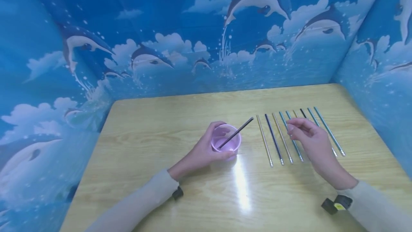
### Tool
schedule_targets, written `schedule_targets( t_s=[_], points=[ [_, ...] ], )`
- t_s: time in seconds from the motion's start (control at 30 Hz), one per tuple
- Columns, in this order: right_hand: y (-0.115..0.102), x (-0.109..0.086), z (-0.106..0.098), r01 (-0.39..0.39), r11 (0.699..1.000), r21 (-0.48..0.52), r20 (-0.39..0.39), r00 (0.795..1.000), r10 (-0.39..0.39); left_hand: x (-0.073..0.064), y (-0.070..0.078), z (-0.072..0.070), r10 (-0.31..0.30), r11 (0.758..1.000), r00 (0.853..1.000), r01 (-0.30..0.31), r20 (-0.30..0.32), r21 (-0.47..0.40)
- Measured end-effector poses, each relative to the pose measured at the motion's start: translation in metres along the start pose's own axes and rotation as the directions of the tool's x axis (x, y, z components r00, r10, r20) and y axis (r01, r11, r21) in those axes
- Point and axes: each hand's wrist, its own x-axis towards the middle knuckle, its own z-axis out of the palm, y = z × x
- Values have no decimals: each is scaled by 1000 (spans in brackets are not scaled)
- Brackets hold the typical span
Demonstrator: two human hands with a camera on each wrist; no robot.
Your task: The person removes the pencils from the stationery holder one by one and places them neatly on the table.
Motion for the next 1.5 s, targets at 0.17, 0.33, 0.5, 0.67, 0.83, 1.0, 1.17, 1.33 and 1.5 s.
schedule_targets(
  t_s=[0.17, 0.33, 0.5, 0.67, 0.83, 1.0, 1.17, 1.33, 1.5],
  points=[
    [-4, -8, 26, -5, 999, 45, 68, 998, 2, -1, -1, -1, -10, 1000, 1000, 10, -1, 2],
    [-11, -8, 51, -24, 997, 77, 115, 993, 15, 2, -1, -1, 3, 1000, 1000, -3, -4, -1],
    [-15, -3, 71, -44, 996, 83, 143, 989, 31, 4, -1, -1, 7, 1000, 1000, -7, -6, 5],
    [-17, 4, 85, -75, 996, 47, 143, 987, 68, 4, -1, -1, 2, 1000, 1000, -2, -6, 8],
    [-19, 9, 93, -87, 996, 29, 101, 991, 84, 6, -1, -1, 9, 1000, 1000, -9, -6, 3],
    [-18, 14, 97, -54, 998, 33, 100, 994, 50, 6, -1, -1, 10, 1000, 1000, -10, -4, 6],
    [-15, 13, 100, -45, 998, 46, 100, 994, 40, 4, -2, -2, 8, 1000, 1000, -8, -4, 7],
    [-17, 10, 99, -11, 995, 101, 66, 998, 5, 4, -2, -2, 4, 1000, 1000, -4, -1, -3],
    [-22, 8, 96, 54, 979, 198, -2, 999, -55, 3, -2, -1, 0, 1000, 1000, 0, -9, -1]
  ],
)
